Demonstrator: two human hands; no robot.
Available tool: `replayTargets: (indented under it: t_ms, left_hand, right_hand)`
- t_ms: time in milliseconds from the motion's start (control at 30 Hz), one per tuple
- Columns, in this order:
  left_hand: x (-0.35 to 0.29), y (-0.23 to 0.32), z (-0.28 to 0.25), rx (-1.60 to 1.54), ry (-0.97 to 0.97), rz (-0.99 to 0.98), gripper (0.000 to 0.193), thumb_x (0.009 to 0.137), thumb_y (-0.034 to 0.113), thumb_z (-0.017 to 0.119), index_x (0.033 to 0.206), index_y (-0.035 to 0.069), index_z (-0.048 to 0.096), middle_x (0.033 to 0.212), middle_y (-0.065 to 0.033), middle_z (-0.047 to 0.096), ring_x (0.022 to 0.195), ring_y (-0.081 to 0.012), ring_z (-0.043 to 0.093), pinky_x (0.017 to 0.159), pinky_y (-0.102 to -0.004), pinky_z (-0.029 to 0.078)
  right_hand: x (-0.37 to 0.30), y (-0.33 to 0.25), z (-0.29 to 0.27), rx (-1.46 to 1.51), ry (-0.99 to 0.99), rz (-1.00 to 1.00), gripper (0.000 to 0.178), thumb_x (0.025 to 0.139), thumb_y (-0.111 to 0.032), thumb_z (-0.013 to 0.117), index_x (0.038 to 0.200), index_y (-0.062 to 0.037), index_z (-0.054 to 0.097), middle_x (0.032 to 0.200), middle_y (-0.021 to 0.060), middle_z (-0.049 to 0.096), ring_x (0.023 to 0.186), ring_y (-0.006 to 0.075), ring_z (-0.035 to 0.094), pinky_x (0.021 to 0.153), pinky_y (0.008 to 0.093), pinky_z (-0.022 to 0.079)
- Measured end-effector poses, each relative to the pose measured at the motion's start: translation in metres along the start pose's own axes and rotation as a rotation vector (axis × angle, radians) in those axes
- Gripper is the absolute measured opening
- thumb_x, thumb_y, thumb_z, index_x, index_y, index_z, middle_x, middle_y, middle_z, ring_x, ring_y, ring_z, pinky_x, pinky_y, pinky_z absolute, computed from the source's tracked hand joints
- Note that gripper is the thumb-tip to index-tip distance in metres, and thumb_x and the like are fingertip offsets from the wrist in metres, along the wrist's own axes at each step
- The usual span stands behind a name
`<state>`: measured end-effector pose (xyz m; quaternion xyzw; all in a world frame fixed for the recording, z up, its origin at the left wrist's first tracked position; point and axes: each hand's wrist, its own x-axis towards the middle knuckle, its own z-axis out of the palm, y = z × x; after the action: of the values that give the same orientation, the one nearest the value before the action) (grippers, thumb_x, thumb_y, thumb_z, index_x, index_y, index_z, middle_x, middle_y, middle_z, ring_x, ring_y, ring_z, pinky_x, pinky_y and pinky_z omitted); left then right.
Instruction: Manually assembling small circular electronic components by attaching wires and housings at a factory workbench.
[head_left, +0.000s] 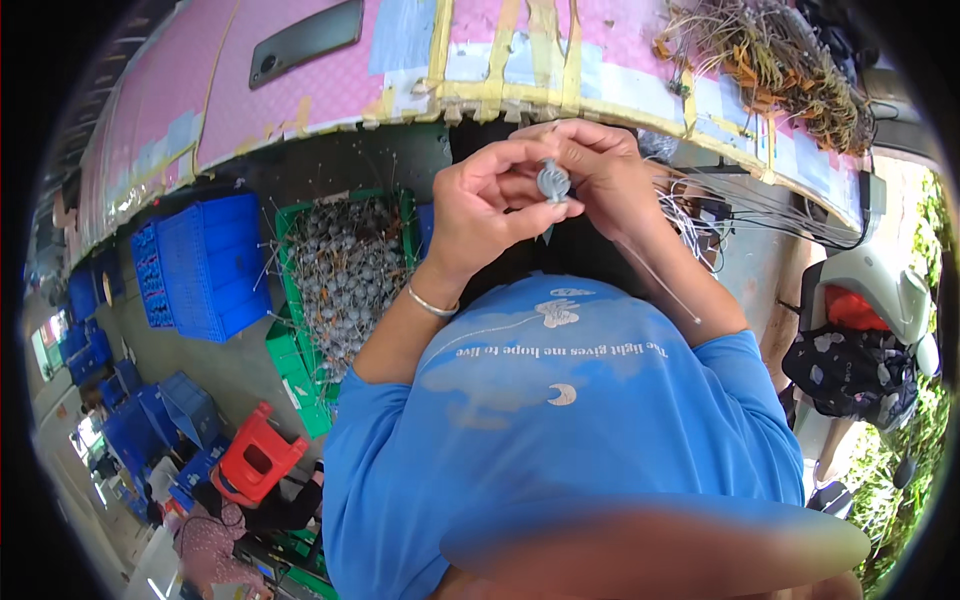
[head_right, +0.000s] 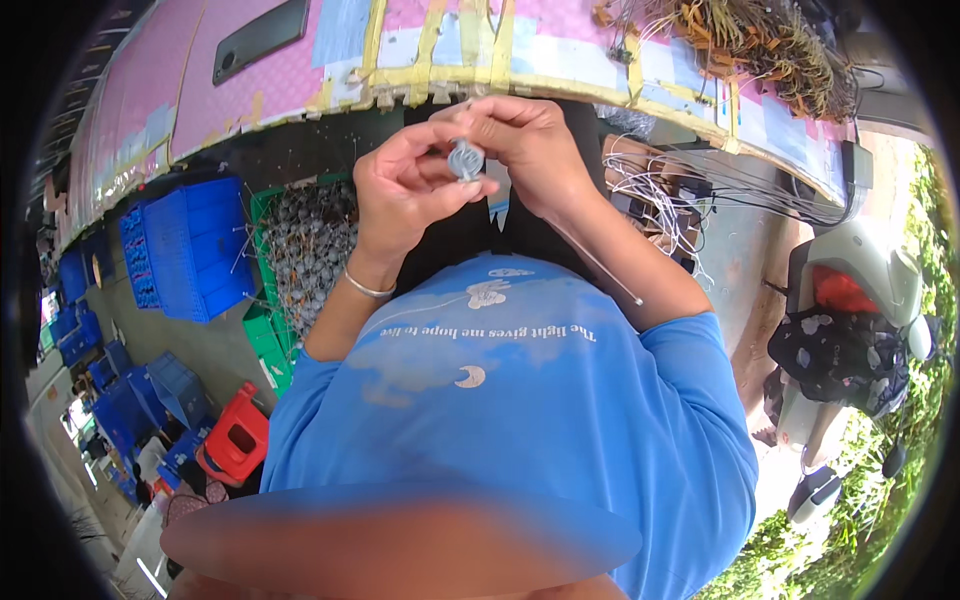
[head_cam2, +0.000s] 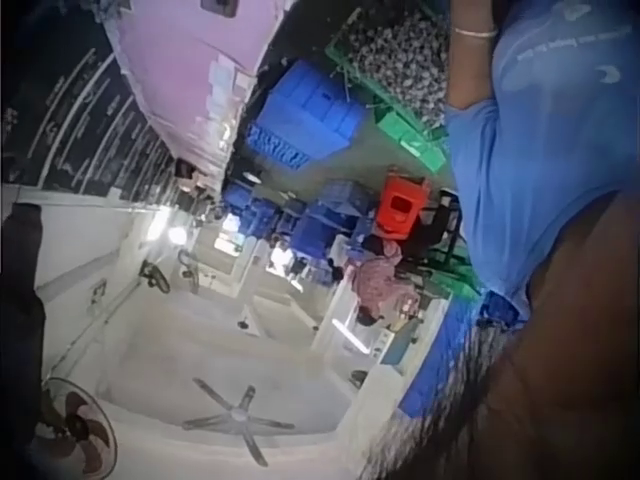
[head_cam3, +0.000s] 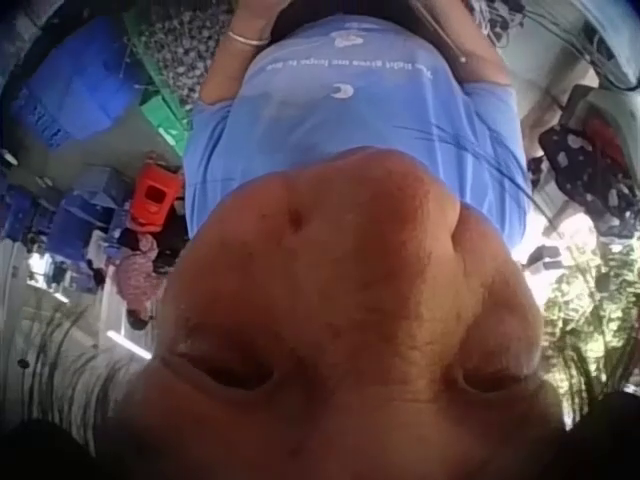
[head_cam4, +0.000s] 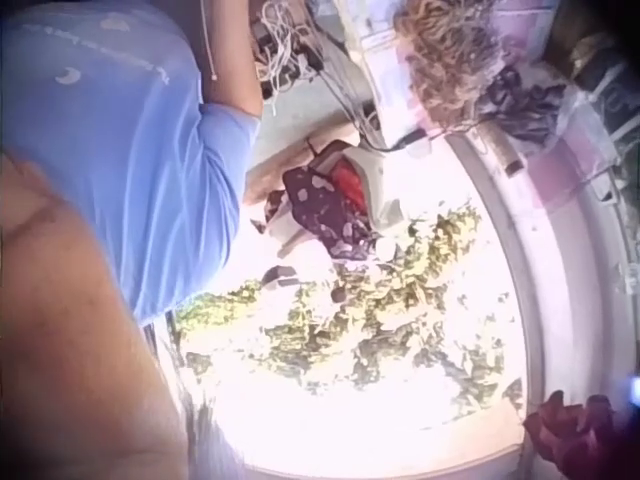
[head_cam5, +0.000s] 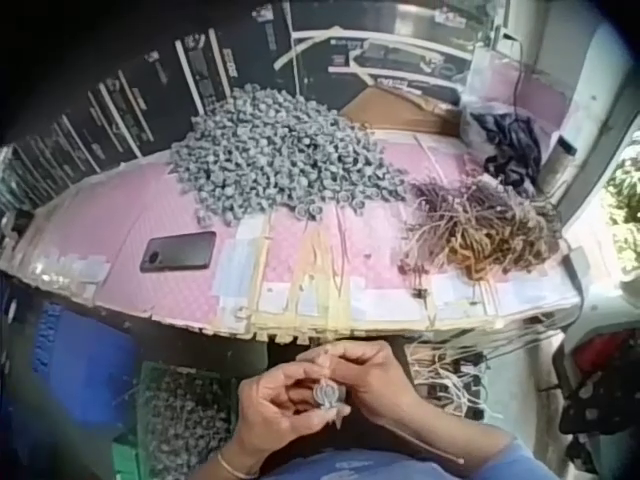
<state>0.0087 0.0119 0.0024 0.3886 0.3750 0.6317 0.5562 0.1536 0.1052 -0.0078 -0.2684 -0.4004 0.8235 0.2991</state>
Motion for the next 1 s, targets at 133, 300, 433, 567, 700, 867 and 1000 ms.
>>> replayTargets:
  t_ms: [133, 300, 433, 567, 700, 867, 1000]
  left_hand:
    - [0.001, 0.0, -0.015, -0.041, 0.024, -0.128, 0.044, 0.075, -0.013, 0.072, 0.116, -0.008, 0.057, 0.1, -0.0119, 0.066, 0.087, -0.0197, 0.071, 0.081, -0.035, 0.061]
    - [-0.001, -0.015, -0.019, -0.099, -0.003, -0.214, 0.044, 0.075, -0.012, 0.074, 0.116, -0.007, 0.057, 0.096, -0.0109, 0.067, 0.088, -0.0199, 0.071, 0.083, -0.0349, 0.06]
    - [-0.001, -0.015, -0.014, -0.099, -0.017, -0.295, 0.046, 0.073, -0.015, 0.076, 0.115, -0.008, 0.058, 0.098, -0.0117, 0.067, 0.09, -0.0223, 0.072, 0.083, -0.0327, 0.059]
    - [-0.007, -0.012, -0.019, -0.066, 0.006, -0.314, 0.045, 0.072, -0.014, 0.077, 0.113, -0.008, 0.06, 0.097, -0.0117, 0.067, 0.09, -0.022, 0.072, 0.082, -0.0302, 0.059]
    - [-0.015, -0.008, -0.023, -0.032, 0.049, -0.315, 0.044, 0.071, -0.014, 0.077, 0.112, -0.008, 0.061, 0.096, -0.0112, 0.066, 0.089, -0.022, 0.072, 0.08, -0.0276, 0.059]
    - [-0.013, -0.003, -0.016, -0.002, 0.1, -0.223, 0.043, 0.073, -0.013, 0.076, 0.112, -0.007, 0.061, 0.094, -0.0104, 0.068, 0.088, -0.0196, 0.071, 0.08, -0.0281, 0.059]
    - [-0.014, 0.008, -0.012, 0.101, 0.202, 0.007, 0.041, 0.074, -0.011, 0.077, 0.112, -0.006, 0.062, 0.095, -0.0086, 0.07, 0.086, -0.0143, 0.07, 0.08, -0.0271, 0.058]
  right_hand:
    - [0.036, -0.053, -0.016, -0.733, -0.041, -0.21, 0.02, 0.09, -0.01, 0.068, 0.107, 0.0009, 0.07, 0.099, 0.0056, 0.072, 0.088, 0.0117, 0.066, 0.08, 0.0277, 0.054]
    - [0.117, -0.148, -0.033, -1.483, 0.368, -0.577, 0.021, 0.079, -0.022, 0.069, 0.087, -0.0024, 0.072, 0.08, 0.0236, 0.067, 0.077, 0.0388, 0.067, 0.07, 0.0461, 0.052]
    - [0.164, -0.147, -0.049, -1.831, 0.427, -0.396, 0.022, 0.077, -0.02, 0.071, 0.088, -0.0015, 0.07, 0.079, 0.0242, 0.066, 0.076, 0.04, 0.066, 0.068, 0.0467, 0.051]
    - [0.171, -0.138, -0.075, -1.75, 0.471, -0.635, 0.019, 0.077, -0.018, 0.068, 0.085, -0.0004, 0.068, 0.079, 0.0242, 0.066, 0.079, 0.0414, 0.065, 0.071, 0.0475, 0.051]
    - [0.165, -0.139, -0.084, -1.497, -0.03, -0.82, 0.017, 0.08, -0.017, 0.066, 0.086, -0.0017, 0.069, 0.082, 0.0226, 0.067, 0.079, 0.0405, 0.066, 0.071, 0.0472, 0.052]
    - [0.145, -0.133, -0.047, -1.958, 0.227, -0.5, 0.015, 0.083, -0.016, 0.064, 0.088, -0.0031, 0.07, 0.084, 0.0213, 0.068, 0.076, 0.0403, 0.066, 0.07, 0.0466, 0.053]
    - [0.088, -0.101, -0.006, -1.734, 0.141, -0.575, 0.018, 0.087, -0.016, 0.066, 0.098, -0.0028, 0.07, 0.088, 0.0136, 0.069, 0.079, 0.0252, 0.065, 0.07, 0.0371, 0.053]
